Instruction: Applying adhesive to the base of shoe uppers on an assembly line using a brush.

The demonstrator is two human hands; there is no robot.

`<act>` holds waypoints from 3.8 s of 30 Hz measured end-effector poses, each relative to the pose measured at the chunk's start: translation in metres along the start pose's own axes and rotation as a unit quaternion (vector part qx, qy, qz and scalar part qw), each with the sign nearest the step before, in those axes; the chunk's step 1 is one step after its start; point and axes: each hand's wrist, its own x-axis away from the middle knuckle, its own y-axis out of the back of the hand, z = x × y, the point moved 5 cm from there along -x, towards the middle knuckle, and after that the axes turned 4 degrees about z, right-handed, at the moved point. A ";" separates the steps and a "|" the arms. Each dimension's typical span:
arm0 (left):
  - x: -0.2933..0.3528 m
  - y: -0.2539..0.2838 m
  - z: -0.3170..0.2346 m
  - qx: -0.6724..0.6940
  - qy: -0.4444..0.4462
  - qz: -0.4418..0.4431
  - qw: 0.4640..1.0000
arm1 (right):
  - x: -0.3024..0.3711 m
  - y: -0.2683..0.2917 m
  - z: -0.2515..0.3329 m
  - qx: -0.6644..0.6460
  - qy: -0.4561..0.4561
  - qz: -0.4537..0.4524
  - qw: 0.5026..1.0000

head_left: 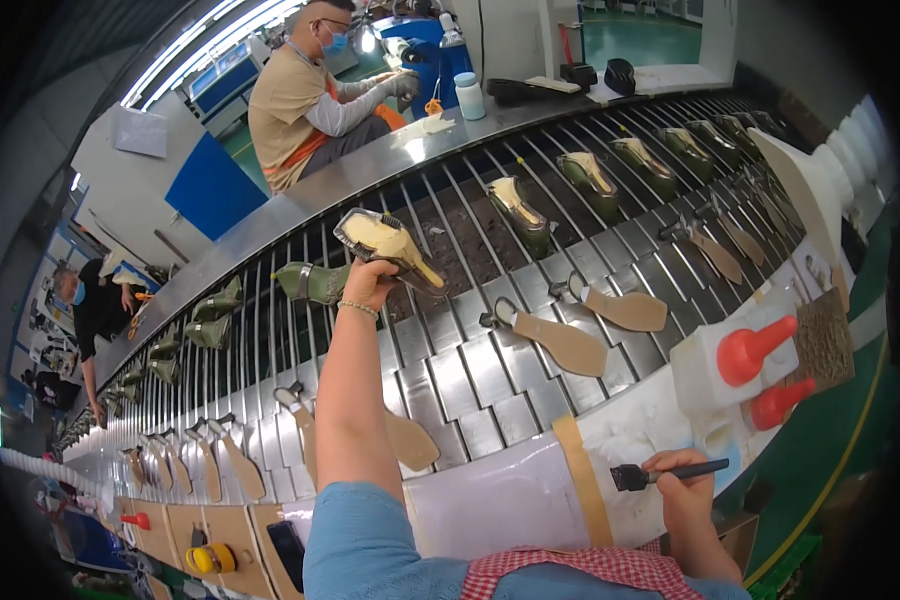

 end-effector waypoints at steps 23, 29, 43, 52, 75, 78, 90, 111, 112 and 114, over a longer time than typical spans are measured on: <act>0.060 0.138 0.041 0.271 0.066 -0.272 0.921 | 0.001 -0.001 0.015 0.035 0.037 0.001 0.999; 0.224 0.058 -0.053 -0.083 0.029 -0.055 0.995 | 0.014 0.041 0.061 0.185 0.074 -0.048 0.979; 0.334 -0.096 0.035 -0.612 -0.115 0.118 0.774 | 0.022 0.103 0.073 0.568 0.055 -0.091 0.816; 0.401 -0.086 0.032 -0.598 0.215 0.083 0.767 | 0.021 0.098 0.068 0.551 0.062 -0.058 0.830; 0.432 -0.144 0.085 -0.308 -0.198 0.063 0.928 | 0.024 0.190 -0.043 -0.300 -0.173 -0.152 0.926; 0.449 -0.188 0.083 -0.196 -0.128 0.002 0.972 | 0.040 0.161 0.001 -0.296 -0.106 -0.100 0.944; 0.467 -0.188 0.125 -0.310 -0.220 0.031 0.925 | 0.139 -0.060 0.039 0.041 0.029 0.241 0.969; 0.473 -0.196 0.105 -0.387 -0.284 0.054 0.876 | 0.145 -0.084 0.059 0.300 0.230 0.265 0.887; 0.472 -0.193 0.108 -0.380 -0.286 0.055 0.878 | 0.148 -0.088 0.059 0.281 0.224 0.290 0.887; 0.471 -0.192 0.104 -0.362 -0.286 0.062 0.885 | 0.150 -0.090 0.057 0.254 0.191 0.305 0.898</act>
